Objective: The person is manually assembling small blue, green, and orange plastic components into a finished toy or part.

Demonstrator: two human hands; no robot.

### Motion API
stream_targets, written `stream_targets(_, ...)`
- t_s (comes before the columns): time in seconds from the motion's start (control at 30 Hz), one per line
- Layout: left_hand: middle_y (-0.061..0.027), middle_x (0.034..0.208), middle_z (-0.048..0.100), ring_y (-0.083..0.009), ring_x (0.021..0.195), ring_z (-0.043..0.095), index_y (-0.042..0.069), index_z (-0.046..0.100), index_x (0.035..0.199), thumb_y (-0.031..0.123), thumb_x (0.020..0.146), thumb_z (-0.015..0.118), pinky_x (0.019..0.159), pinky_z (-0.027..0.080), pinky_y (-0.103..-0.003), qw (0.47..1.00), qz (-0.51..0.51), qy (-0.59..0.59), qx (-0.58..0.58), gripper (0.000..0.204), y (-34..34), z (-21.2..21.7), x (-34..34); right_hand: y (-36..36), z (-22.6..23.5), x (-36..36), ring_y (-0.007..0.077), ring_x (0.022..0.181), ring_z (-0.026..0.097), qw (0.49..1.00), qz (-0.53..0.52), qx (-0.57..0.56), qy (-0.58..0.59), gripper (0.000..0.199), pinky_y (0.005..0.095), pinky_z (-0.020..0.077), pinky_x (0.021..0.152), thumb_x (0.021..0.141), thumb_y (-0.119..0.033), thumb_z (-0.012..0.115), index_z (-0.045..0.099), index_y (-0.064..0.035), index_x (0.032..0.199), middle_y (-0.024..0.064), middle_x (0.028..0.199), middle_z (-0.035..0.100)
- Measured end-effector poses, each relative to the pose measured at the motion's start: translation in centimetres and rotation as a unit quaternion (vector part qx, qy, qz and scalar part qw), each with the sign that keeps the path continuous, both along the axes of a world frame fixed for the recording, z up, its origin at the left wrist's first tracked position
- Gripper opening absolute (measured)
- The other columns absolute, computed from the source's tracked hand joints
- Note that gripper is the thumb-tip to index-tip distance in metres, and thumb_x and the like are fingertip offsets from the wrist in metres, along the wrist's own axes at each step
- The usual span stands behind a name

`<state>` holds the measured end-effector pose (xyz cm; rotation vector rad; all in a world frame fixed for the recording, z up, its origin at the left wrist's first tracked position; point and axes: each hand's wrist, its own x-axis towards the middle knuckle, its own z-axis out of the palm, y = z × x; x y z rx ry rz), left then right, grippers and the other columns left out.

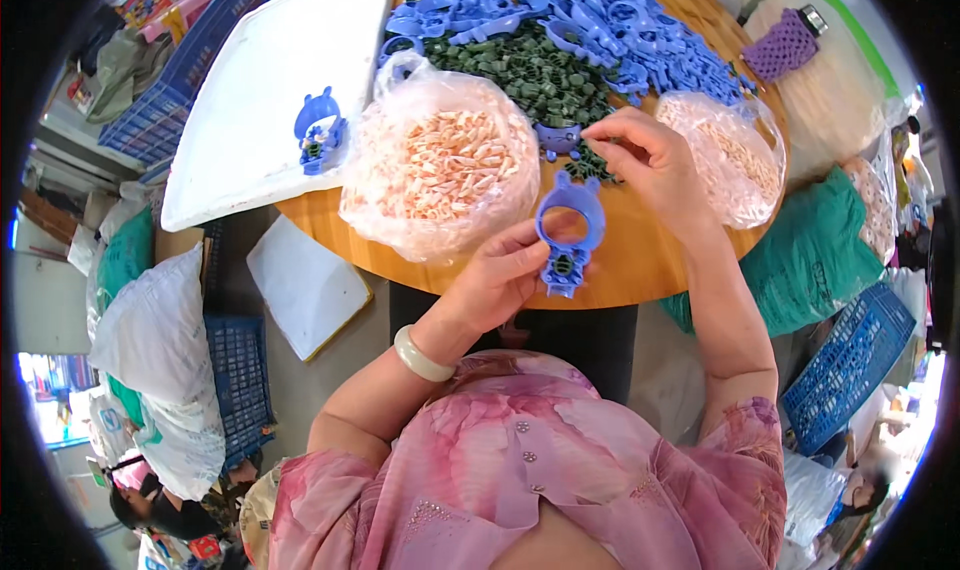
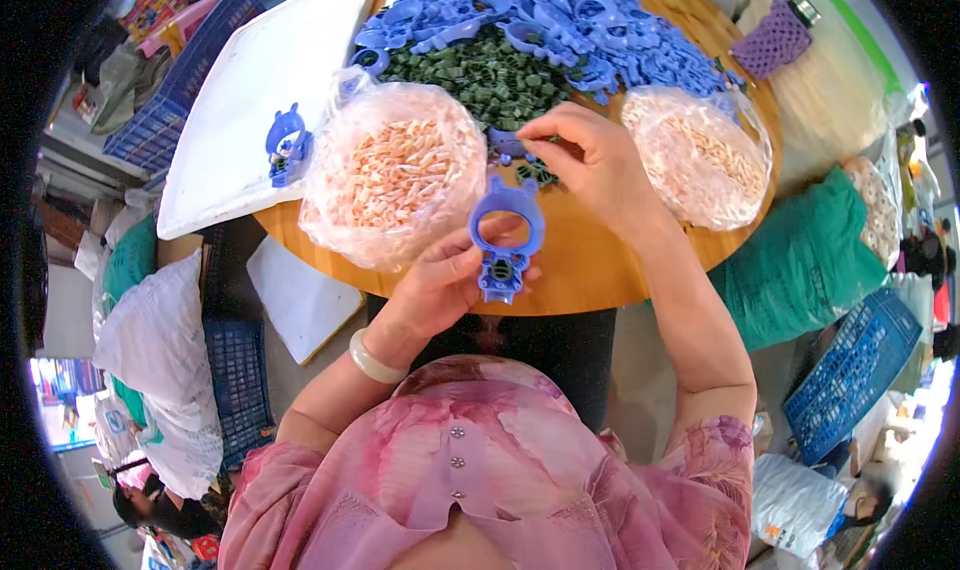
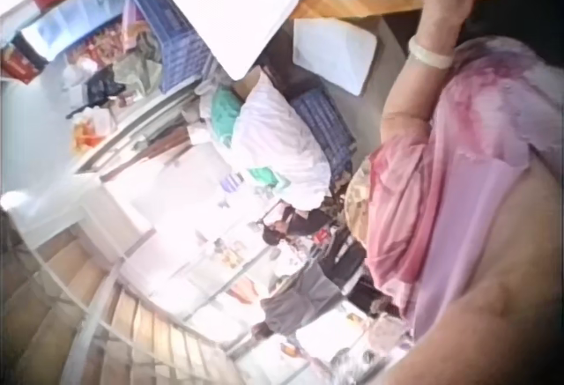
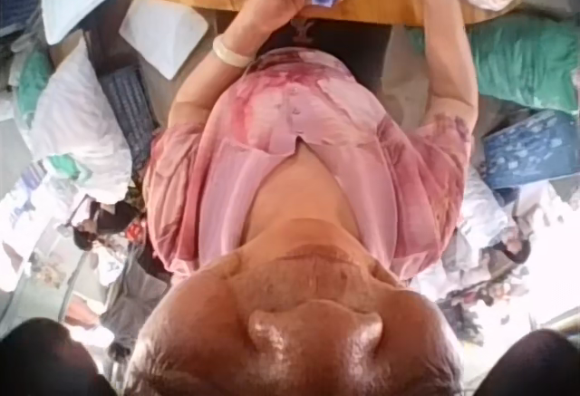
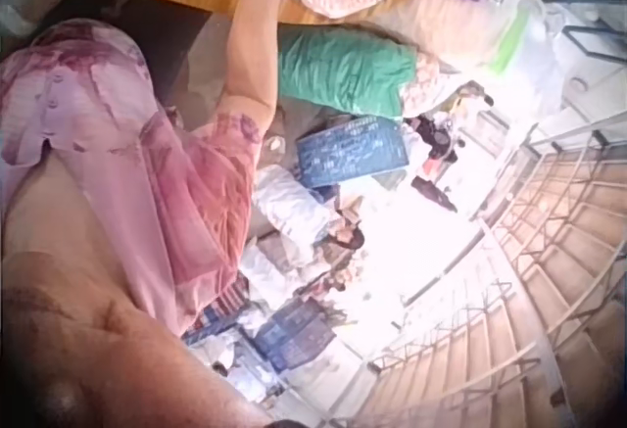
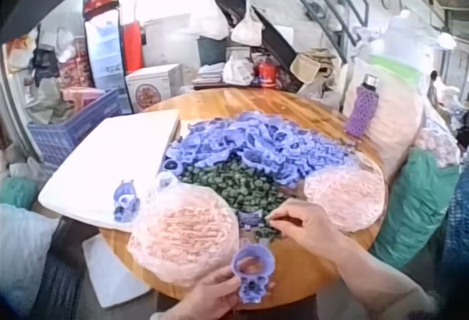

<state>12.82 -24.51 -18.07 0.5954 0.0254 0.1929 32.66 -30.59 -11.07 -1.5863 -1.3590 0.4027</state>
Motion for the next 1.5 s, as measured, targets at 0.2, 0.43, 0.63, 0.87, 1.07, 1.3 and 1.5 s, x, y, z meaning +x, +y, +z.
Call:
stream_targets(0.2, -0.0122, 0.118, 0.053, -0.0256, 0.106, 0.056, -0.001, 0.041, 0.127, 0.025, 0.086, 0.059, 0.091, 0.044, -0.036, 0.999, -0.030, -0.022, -0.015, 0.051, 0.1, 0.1, -1.4, 6.3, 1.0, -1.9, 0.0232, 0.079, 0.059, 0.956, 0.218, 0.031, -0.191, 0.016, 0.0293, 0.0464, 0.067, 0.077, -0.007, 0.061, 0.063, -0.0033, 0.092, 0.0087, 0.087, 0.060)
stream_targets(0.43, -0.0131, 0.115, 0.055, -0.0270, 0.100, 0.058, -0.001, 0.044, 0.125, 0.029, 0.084, 0.061, 0.088, 0.045, -0.039, 1.000, -0.020, -0.007, 0.006, 0.054, -0.2, 0.4, -2.8, 8.7, -0.8, -3.4, 0.0269, 0.070, 0.059, 0.914, 0.183, -0.029, -0.360, 0.016, 0.0328, 0.0486, 0.062, 0.075, -0.013, 0.064, 0.063, -0.0101, 0.090, 0.0039, 0.093, 0.060)
stream_targets(0.63, -0.0129, 0.116, 0.055, -0.0271, 0.101, 0.058, 0.000, 0.042, 0.127, 0.030, 0.083, 0.062, 0.089, 0.044, -0.038, 1.000, -0.009, -0.008, -0.004, 0.056, 0.5, 0.7, -2.6, 7.1, 0.4, -2.6, 0.0036, 0.060, 0.057, 0.981, 0.141, -0.068, 0.114, 0.012, 0.0179, 0.0428, 0.051, 0.085, -0.010, 0.059, 0.066, -0.0051, 0.093, -0.0004, 0.080, 0.063)
stream_targets(0.87, -0.0100, 0.120, 0.052, -0.0264, 0.105, 0.056, 0.003, 0.040, 0.129, 0.024, 0.088, 0.055, 0.090, 0.045, -0.037, 1.000, 0.019, 0.017, -0.013, 0.048, 0.9, 1.7, -2.0, 2.9, 1.8, -0.4, 0.0081, 0.069, 0.059, 0.913, 0.097, -0.127, 0.375, 0.025, 0.0236, 0.0520, 0.063, 0.089, -0.014, 0.053, 0.059, -0.0015, 0.110, 0.0060, 0.093, 0.063)
stream_targets(1.07, -0.0102, 0.118, 0.052, -0.0256, 0.104, 0.056, 0.001, 0.037, 0.131, 0.022, 0.090, 0.053, 0.091, 0.044, -0.037, 0.999, 0.052, 0.005, -0.008, 0.049, 0.4, 2.1, -0.4, -0.2, 1.4, 0.8, 0.0065, 0.063, 0.054, 0.955, 0.024, -0.051, 0.292, 0.025, 0.0203, 0.0440, 0.058, 0.085, -0.009, 0.058, 0.060, -0.0020, 0.108, 0.0043, 0.084, 0.063)
stream_targets(1.3, -0.0115, 0.122, 0.050, -0.0240, 0.109, 0.053, 0.001, 0.034, 0.132, 0.012, 0.091, 0.048, 0.091, 0.044, -0.036, 0.996, 0.093, -0.011, 0.004, 0.044, 0.3, 1.8, 1.8, -3.3, 1.4, -0.4, 0.0083, 0.062, 0.053, 0.987, -0.055, 0.001, 0.152, 0.017, 0.0197, 0.0428, 0.056, 0.081, -0.003, 0.060, 0.064, -0.0020, 0.097, 0.0022, 0.075, 0.059)
stream_targets(1.5, -0.0113, 0.124, 0.049, -0.0219, 0.111, 0.052, 0.003, 0.037, 0.131, 0.001, 0.088, 0.049, 0.092, 0.045, -0.034, 0.995, 0.101, 0.003, -0.013, 0.045, 0.1, 1.2, 2.3, -5.3, 0.6, -2.4, 0.0184, 0.073, 0.055, 0.998, 0.029, 0.017, -0.053, 0.027, 0.0267, 0.0446, 0.064, 0.076, 0.006, 0.059, 0.064, -0.0056, 0.099, 0.0065, 0.085, 0.055)
